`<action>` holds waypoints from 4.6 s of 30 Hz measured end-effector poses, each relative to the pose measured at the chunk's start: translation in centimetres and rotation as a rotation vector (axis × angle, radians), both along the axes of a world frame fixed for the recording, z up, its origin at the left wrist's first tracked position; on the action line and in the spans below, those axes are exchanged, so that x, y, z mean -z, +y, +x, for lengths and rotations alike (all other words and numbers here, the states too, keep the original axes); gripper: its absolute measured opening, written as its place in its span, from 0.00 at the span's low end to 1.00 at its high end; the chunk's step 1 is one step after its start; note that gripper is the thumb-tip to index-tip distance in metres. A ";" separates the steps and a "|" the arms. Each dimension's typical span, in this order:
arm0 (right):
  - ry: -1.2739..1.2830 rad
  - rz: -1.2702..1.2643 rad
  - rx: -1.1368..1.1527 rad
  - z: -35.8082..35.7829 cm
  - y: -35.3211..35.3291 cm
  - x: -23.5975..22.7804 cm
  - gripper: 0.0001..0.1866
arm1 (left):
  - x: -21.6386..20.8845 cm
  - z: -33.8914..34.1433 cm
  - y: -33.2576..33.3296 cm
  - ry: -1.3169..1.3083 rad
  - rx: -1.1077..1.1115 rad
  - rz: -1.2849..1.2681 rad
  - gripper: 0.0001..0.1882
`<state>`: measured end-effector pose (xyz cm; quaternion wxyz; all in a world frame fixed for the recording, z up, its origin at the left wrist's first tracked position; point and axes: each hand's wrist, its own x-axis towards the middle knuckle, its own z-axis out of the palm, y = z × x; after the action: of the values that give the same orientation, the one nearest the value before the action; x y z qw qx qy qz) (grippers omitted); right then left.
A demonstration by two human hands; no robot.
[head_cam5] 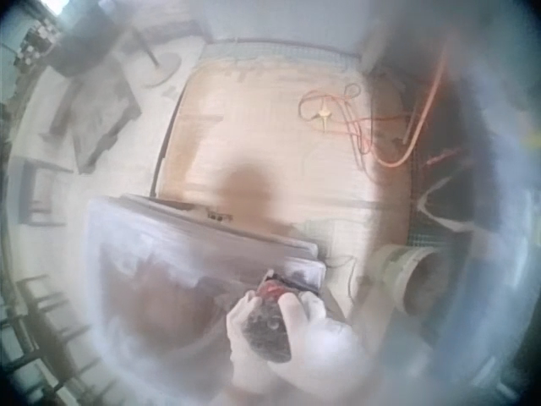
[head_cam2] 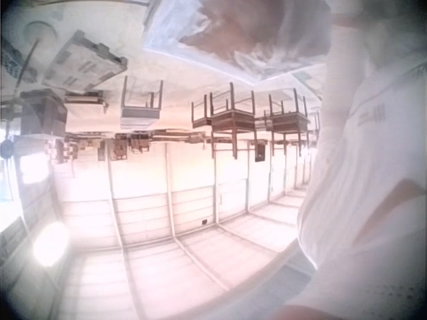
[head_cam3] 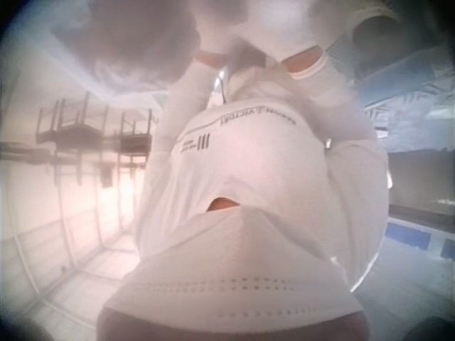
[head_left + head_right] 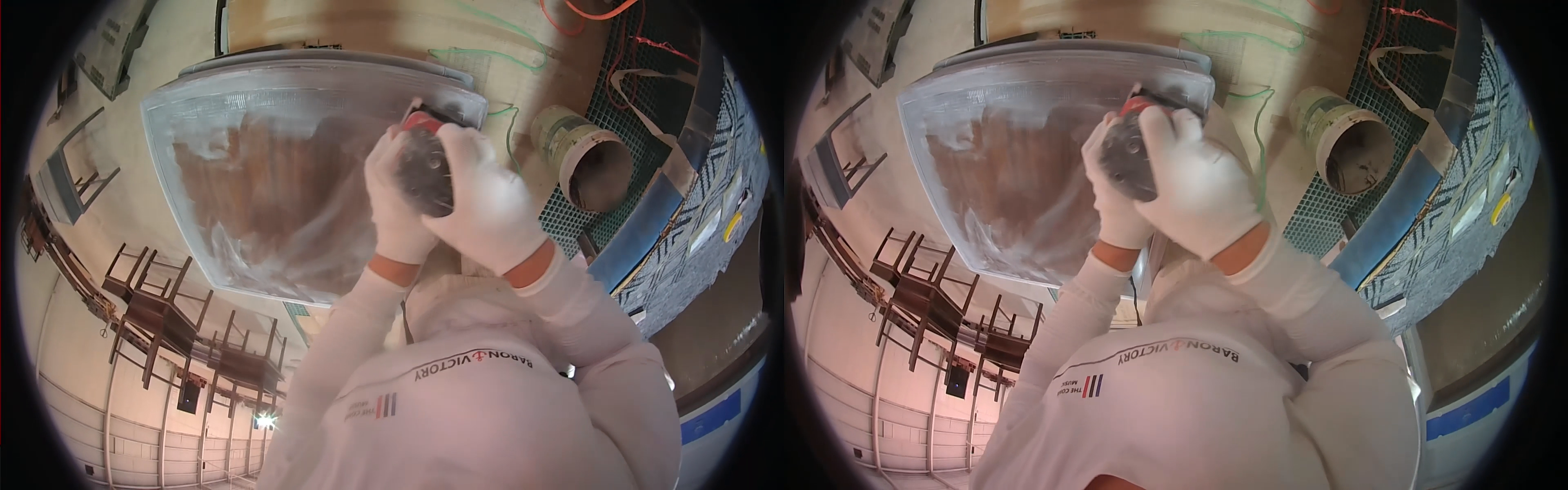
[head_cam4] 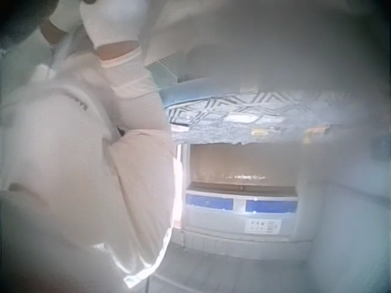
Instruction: The person sands the surface of a wooden tabletop using an orbital sander, stops to clean the sanding pad, and continues sanding the entire surface.
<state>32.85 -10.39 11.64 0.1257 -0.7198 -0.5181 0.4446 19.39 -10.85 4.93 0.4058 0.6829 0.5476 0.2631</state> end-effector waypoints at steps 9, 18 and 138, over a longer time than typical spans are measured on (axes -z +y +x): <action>-0.043 -0.094 -0.135 -0.6 2.3 -0.5 0.35 | 0.8 -0.6 -0.4 -0.088 -0.209 -0.201 0.40; -0.034 0.053 0.265 -2.1 -2.8 0.1 0.45 | 0.3 -1.4 2.0 -0.127 0.278 -0.019 0.33; -0.198 0.270 -2.541 -41.0 2.4 -2.3 0.32 | 5.6 -14.9 -20.5 0.380 -1.750 -0.333 0.29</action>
<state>-8.15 -7.97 13.96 -0.3521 0.2668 -0.8860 0.1407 4.53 -31.37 -0.67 0.0576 -0.0123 0.9589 0.2776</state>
